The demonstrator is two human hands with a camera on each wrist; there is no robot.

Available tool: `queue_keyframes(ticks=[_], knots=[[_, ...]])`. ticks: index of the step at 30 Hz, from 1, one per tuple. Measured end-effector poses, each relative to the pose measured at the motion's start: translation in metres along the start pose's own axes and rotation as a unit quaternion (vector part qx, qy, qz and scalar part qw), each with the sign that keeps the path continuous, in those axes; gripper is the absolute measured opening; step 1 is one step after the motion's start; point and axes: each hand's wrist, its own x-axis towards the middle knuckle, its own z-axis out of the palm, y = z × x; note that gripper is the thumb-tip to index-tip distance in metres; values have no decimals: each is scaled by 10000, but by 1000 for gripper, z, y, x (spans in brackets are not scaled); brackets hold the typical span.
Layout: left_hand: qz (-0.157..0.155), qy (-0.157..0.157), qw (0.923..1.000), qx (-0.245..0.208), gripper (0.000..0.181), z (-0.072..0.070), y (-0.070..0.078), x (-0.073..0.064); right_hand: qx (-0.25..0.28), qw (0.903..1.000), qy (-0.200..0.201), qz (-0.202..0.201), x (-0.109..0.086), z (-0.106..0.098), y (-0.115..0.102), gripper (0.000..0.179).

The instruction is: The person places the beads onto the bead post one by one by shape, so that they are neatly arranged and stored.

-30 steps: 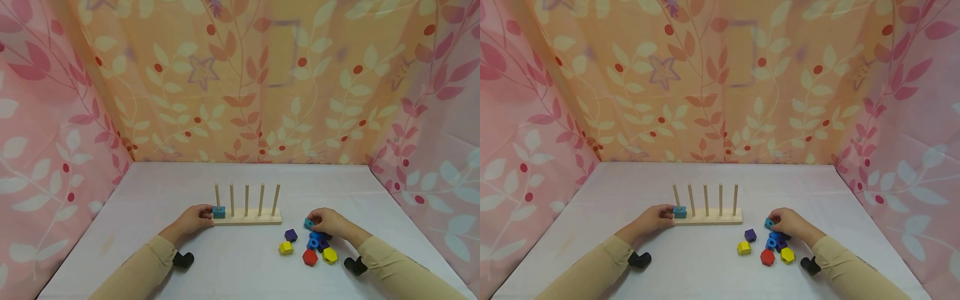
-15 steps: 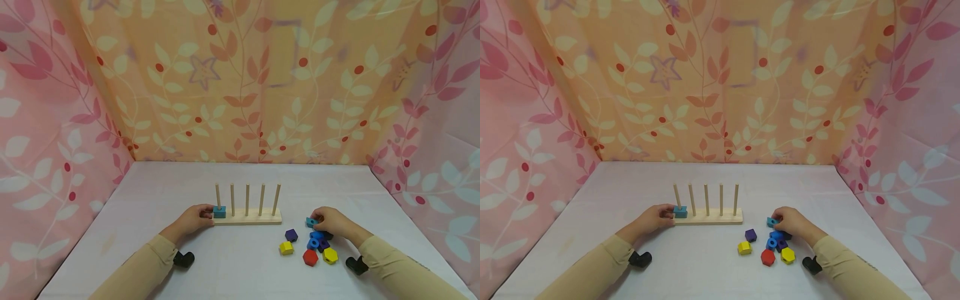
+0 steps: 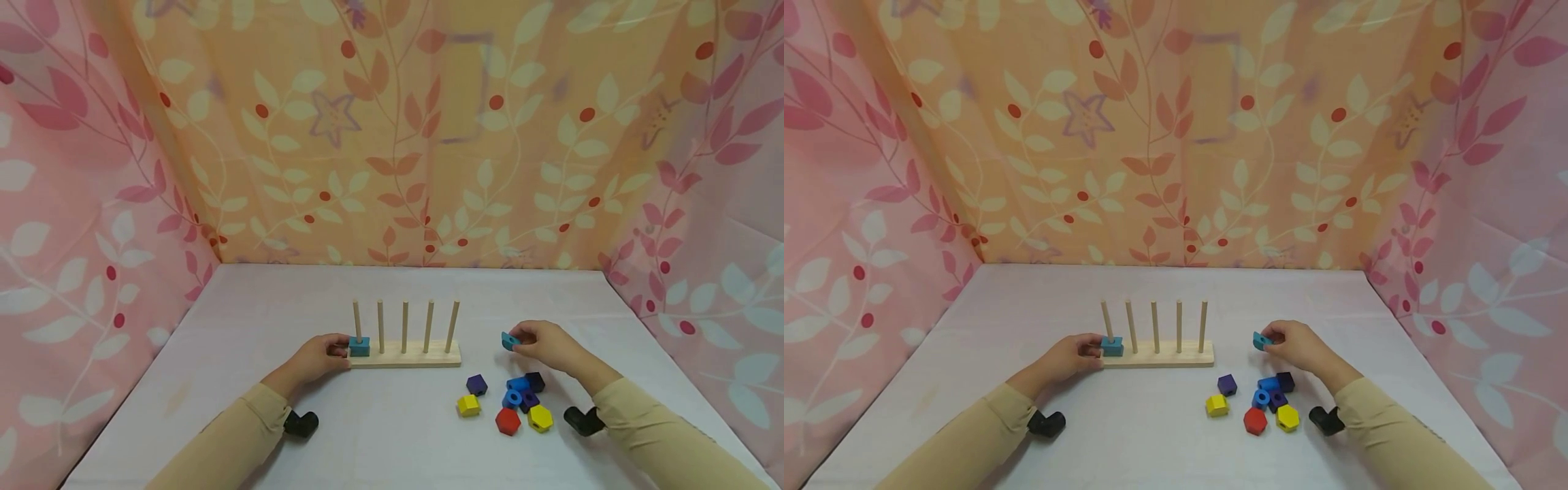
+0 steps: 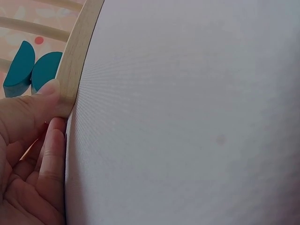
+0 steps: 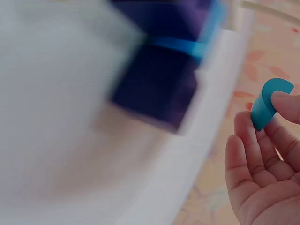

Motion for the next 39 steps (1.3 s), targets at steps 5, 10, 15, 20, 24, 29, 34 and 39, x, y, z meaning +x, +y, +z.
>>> queue_keyframes(ticks=[5,10,15,20,24,29,34,39], knots=[[-51,42,10000,-5,49,0,-2,1,303,9982,279,-436,1,-18,-19,27],[-29,77,10000,7,48,0,-1,0,303,9937,624,-876,7,-32,-45,27],[-75,85,9999,-2,48,1,-1,1,470,9871,863,-1263,14,-34,-75,24],[-96,73,9999,42,48,1,-1,0,796,9818,893,-1477,21,-28,-100,26],[-121,47,9999,86,49,0,0,-1,1051,9774,737,-1678,25,-20,-118,25],[-88,42,9999,75,49,-1,1,-2,1317,9718,616,-1855,29,-10,-139,24],[-65,34,9999,77,48,-1,3,-3,1695,9608,525,-2128,35,-1,-158,23],[-57,71,9999,121,48,-1,2,-3,1849,9535,427,-2342,38,10,-173,23]])
